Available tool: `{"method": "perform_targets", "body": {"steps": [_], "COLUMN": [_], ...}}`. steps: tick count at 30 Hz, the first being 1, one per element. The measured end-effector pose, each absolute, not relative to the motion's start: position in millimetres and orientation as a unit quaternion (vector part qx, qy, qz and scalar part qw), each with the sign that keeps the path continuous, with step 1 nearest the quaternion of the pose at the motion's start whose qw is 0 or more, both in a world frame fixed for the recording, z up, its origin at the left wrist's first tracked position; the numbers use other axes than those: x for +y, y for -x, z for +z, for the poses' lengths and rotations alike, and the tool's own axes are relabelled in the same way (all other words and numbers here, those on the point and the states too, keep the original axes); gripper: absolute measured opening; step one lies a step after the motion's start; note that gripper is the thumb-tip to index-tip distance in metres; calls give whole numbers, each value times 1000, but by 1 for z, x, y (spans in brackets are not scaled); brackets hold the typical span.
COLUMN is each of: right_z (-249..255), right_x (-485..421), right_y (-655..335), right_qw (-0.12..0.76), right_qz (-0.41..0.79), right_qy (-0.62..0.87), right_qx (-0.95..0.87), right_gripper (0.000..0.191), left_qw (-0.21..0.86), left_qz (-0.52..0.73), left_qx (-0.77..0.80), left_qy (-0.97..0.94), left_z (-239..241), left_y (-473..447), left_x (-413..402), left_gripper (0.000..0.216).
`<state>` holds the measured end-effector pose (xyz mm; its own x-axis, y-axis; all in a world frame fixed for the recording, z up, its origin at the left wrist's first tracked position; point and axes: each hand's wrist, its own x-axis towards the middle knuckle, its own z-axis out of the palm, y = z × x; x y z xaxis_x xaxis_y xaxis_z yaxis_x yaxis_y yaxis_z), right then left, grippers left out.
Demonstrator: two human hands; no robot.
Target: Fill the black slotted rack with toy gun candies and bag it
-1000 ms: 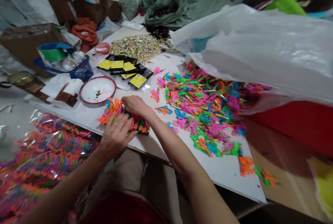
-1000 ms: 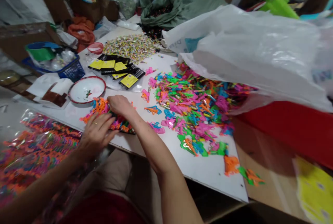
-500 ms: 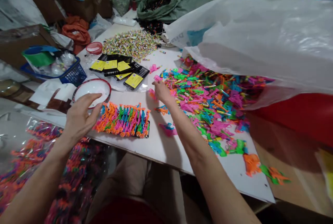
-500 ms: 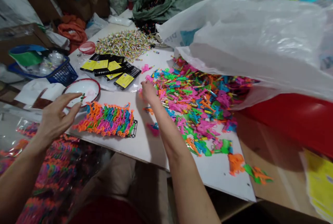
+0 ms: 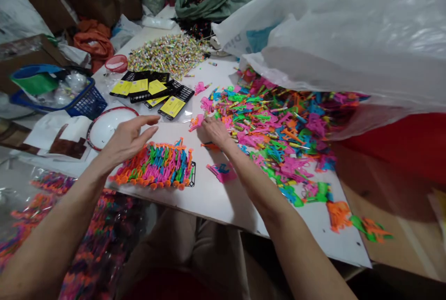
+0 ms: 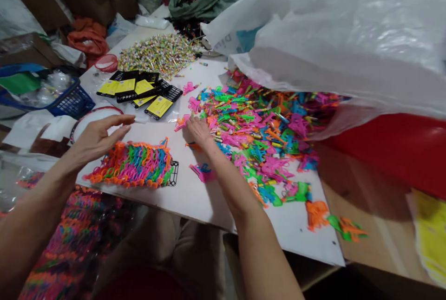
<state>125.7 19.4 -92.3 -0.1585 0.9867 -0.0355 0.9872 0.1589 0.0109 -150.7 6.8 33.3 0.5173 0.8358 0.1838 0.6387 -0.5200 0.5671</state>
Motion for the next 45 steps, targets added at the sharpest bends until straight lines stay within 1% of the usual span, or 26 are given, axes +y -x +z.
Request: {"method": "perform_targets", "body": {"steps": [3,6,11,13,15,18,20,21,22,24,26,29,32,35,38,40,42,45], "right_z": [-94,-95,-96,-95,-92,-85,-79,-75,-72,-64,-55,-44,-41,-50,-64,-66,-60,-42], "right_x": [13,16,29,30,27,16,6,1,-4,-14,-25,-39,-51,-62,-75,-84,-90,-91], "right_y": [-122,-116,-111,-111,-114,-120,-124,-126,-128,-132,-134,-133,-132,-136,-144,-145,-140,-128], "right_qw": [-16,-54,-78,-87,-107,-191,-257,-285,-307,-345,-385,-441,-470,-495,-508,-514,-530,-543], "right_qz": [-26,-28,-45,-47,-58,-109,-172,-208,-246,-314,-365,-412,-436,-435,-405,-384,-340,-222], "right_qy": [-670,-686,-696,-691,-687,-686,-667,-648,-626,-586,-565,-554,-542,-538,-575,-592,-595,-601], "right_qx": [742,725,712,716,717,694,679,675,673,662,632,574,543,525,497,489,500,543], "right_gripper": [36,37,33,30,29,28,30,31,31,28,24,22,19,21,23,26,36,51], "left_qw": [236,265,397,419,421,419,450,477,504,539,548,548,556,562,559,558,558,559], "left_qz": [225,202,191,193,197,201,184,167,147,117,122,159,186,226,269,276,267,255], "left_qx": [424,399,383,395,414,433,420,406,390,358,340,342,361,378,377,377,381,364], "left_qy": [-845,-854,-812,-795,-783,-772,-766,-761,-757,-753,-755,-747,-725,-700,-688,-685,-687,-700], "left_z": [42,39,20,11,2,-9,-13,-14,-13,-10,-5,5,13,20,22,20,18,16], "left_y": [134,111,89,84,79,67,56,51,46,36,30,24,23,27,35,38,35,19], "left_x": [12,21,52,67,82,95,95,93,89,78,66,52,41,35,34,34,32,23], "left_gripper": [51,50,50,45,44,58,67,67,63,48,36,33,34,36,37,36,36,36]}}
